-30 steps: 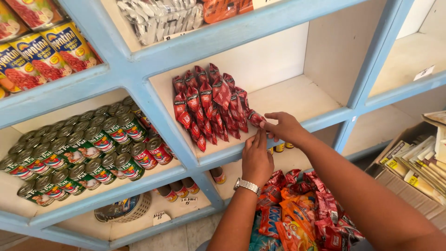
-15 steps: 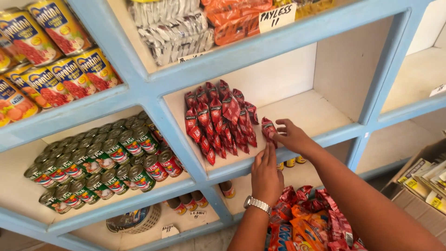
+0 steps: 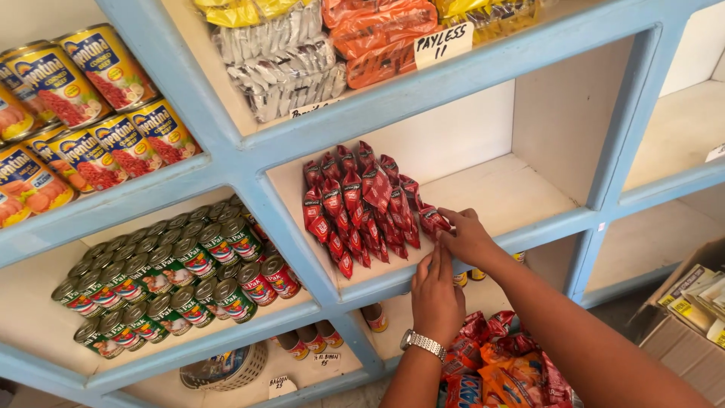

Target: Stocking and organizing coffee sachets and snack packets on grocery store shelves.

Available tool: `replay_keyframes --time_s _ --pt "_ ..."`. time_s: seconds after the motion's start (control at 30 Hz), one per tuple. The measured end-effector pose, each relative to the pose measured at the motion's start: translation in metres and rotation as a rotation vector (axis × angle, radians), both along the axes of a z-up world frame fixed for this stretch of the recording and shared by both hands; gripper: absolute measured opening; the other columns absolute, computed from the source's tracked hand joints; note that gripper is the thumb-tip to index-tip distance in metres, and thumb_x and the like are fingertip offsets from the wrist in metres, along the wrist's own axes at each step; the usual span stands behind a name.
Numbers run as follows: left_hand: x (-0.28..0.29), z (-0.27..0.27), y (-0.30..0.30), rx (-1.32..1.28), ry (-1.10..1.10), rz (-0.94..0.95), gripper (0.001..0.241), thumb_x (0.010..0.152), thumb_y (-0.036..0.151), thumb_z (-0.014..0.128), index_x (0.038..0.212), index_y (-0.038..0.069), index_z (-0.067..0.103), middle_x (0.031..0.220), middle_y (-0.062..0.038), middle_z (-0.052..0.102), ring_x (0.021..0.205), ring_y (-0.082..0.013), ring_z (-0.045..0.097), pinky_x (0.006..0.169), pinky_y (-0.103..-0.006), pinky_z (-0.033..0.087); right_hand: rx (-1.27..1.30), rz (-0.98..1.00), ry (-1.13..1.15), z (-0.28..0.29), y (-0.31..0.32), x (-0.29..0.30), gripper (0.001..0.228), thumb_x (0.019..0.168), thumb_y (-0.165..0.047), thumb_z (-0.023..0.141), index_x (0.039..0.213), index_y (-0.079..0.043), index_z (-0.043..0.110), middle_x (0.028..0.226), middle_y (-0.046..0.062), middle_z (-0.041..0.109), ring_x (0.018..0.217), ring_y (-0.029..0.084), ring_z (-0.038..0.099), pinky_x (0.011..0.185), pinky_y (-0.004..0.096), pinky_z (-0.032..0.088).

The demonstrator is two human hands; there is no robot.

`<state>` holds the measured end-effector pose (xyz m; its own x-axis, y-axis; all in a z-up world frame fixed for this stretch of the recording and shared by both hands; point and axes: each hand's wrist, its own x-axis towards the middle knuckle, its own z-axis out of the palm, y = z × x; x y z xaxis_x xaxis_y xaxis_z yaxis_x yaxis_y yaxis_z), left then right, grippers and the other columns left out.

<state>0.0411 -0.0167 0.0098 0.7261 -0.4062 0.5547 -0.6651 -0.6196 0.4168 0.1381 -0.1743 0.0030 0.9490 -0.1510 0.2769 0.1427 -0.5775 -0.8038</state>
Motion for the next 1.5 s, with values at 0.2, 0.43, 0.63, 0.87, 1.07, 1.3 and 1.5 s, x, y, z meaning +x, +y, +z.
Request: replay_keyframes --time_s 0.2,0.43,0.63,0.87,1.07,1.3,1.5 --pt "0.001 0.002 0.000 -0.031 -0.017 0.016 0.073 0.080 -0.003 0.068 0.148 -0.006 0.042 0.156 -0.019 0.045 0.138 -0.0358 0.044 0.112 -0.0468 0.037 -0.104 -0.011 0.026 0.002 0.009 -0.001 0.064 0.091 -0.028 0.068 0.151 -0.016 0.049 0.121 0.020 0.055 0.101 0.031 0.063 0.092 0.040 0.053" --pt "0.002 0.005 0.001 -0.034 0.017 0.025 0.072 0.079 -0.002 0.070 0.147 -0.005 0.045 0.154 -0.019 0.048 0.134 -0.0357 0.046 0.112 -0.0479 0.037 -0.052 -0.011 -0.028 0.008 0.017 -0.010 0.070 0.089 -0.025 0.070 0.153 -0.016 0.043 0.124 0.020 0.054 0.101 0.032 0.064 0.091 0.041 0.053" --pt "0.003 0.001 0.002 -0.053 0.007 0.012 0.074 0.080 -0.002 0.070 0.148 -0.007 0.043 0.155 -0.020 0.047 0.136 -0.0358 0.045 0.110 -0.0474 0.037 0.104 0.004 -0.050 0.008 0.020 -0.011 0.049 0.085 -0.012 0.071 0.131 -0.007 0.052 0.109 0.016 0.065 0.095 0.027 0.068 0.084 0.040 0.056" --pt "0.001 0.003 0.002 -0.045 0.006 0.015 0.076 0.078 -0.004 0.069 0.148 -0.006 0.043 0.155 -0.020 0.046 0.136 -0.0356 0.045 0.110 -0.0470 0.037 0.087 -0.002 -0.101 0.006 0.018 -0.011 0.033 0.086 -0.014 0.074 0.110 -0.004 0.055 0.104 0.014 0.066 0.092 0.025 0.067 0.082 0.039 0.055" --pt "0.003 -0.002 0.001 -0.045 -0.018 0.013 0.075 0.076 -0.004 0.069 0.146 -0.007 0.045 0.154 -0.021 0.046 0.135 -0.0364 0.044 0.110 -0.0481 0.037 0.037 -0.023 -0.120 0.001 0.020 -0.010 0.037 0.086 -0.017 0.075 0.116 -0.004 0.057 0.111 0.015 0.063 0.096 0.026 0.066 0.085 0.039 0.055" --pt "-0.001 0.001 0.003 -0.049 -0.021 -0.004 0.066 0.075 -0.002 0.071 0.138 -0.007 0.052 0.146 -0.020 0.052 0.134 -0.0370 0.045 0.109 -0.0502 0.037 -0.016 -0.022 -0.178 0.002 0.028 -0.014 0.039 0.086 -0.016 0.074 0.119 -0.006 0.057 0.115 0.015 0.060 0.097 0.027 0.066 0.085 0.039 0.056" --pt "0.007 -0.010 0.003 -0.006 -0.036 0.000 0.067 0.077 -0.001 0.073 0.140 -0.008 0.049 0.149 -0.022 0.049 0.138 -0.0375 0.042 0.111 -0.0500 0.035 0.001 0.011 -0.142 0.009 0.024 -0.016 0.040 0.086 -0.016 0.074 0.122 -0.008 0.058 0.117 0.016 0.062 0.098 0.027 0.067 0.087 0.039 0.056"
